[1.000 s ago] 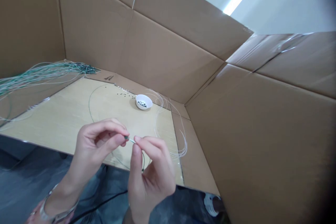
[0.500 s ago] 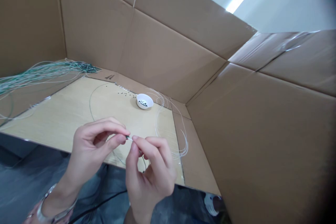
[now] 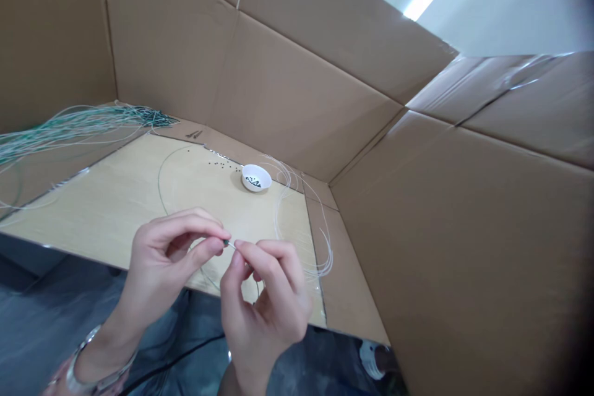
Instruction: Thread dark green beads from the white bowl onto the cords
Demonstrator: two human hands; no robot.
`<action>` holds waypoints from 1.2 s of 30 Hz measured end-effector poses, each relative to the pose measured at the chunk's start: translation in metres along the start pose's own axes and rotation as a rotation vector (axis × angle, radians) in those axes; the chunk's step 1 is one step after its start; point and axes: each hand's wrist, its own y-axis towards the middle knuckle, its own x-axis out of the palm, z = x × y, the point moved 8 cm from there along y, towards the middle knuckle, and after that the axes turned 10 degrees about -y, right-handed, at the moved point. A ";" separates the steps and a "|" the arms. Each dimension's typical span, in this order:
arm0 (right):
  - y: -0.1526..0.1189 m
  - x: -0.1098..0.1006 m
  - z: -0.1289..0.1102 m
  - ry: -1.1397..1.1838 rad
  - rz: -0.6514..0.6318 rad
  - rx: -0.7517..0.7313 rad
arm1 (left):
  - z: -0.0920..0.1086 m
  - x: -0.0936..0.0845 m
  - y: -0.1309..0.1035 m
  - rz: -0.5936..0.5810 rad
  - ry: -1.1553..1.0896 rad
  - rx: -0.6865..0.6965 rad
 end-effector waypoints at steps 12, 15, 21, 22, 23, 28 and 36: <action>0.000 -0.002 0.001 0.015 -0.012 0.015 | 0.002 0.002 0.000 -0.015 0.013 0.010; 0.001 -0.002 0.000 0.020 -0.010 0.020 | 0.002 0.002 -0.001 -0.019 0.019 0.004; 0.000 -0.002 0.000 0.018 -0.015 0.009 | 0.003 0.001 0.000 -0.020 0.039 0.013; 0.000 -0.002 0.000 0.009 -0.019 0.003 | 0.003 0.000 0.000 -0.017 0.052 0.014; 0.000 -0.002 -0.001 -0.001 -0.022 -0.002 | 0.004 0.000 0.000 -0.017 0.064 0.019; 0.000 -0.002 -0.002 -0.025 -0.047 -0.023 | 0.009 0.004 -0.001 -0.066 0.117 0.053; -0.005 0.004 0.010 0.053 -0.110 0.054 | 0.004 -0.003 -0.007 -0.004 0.223 0.068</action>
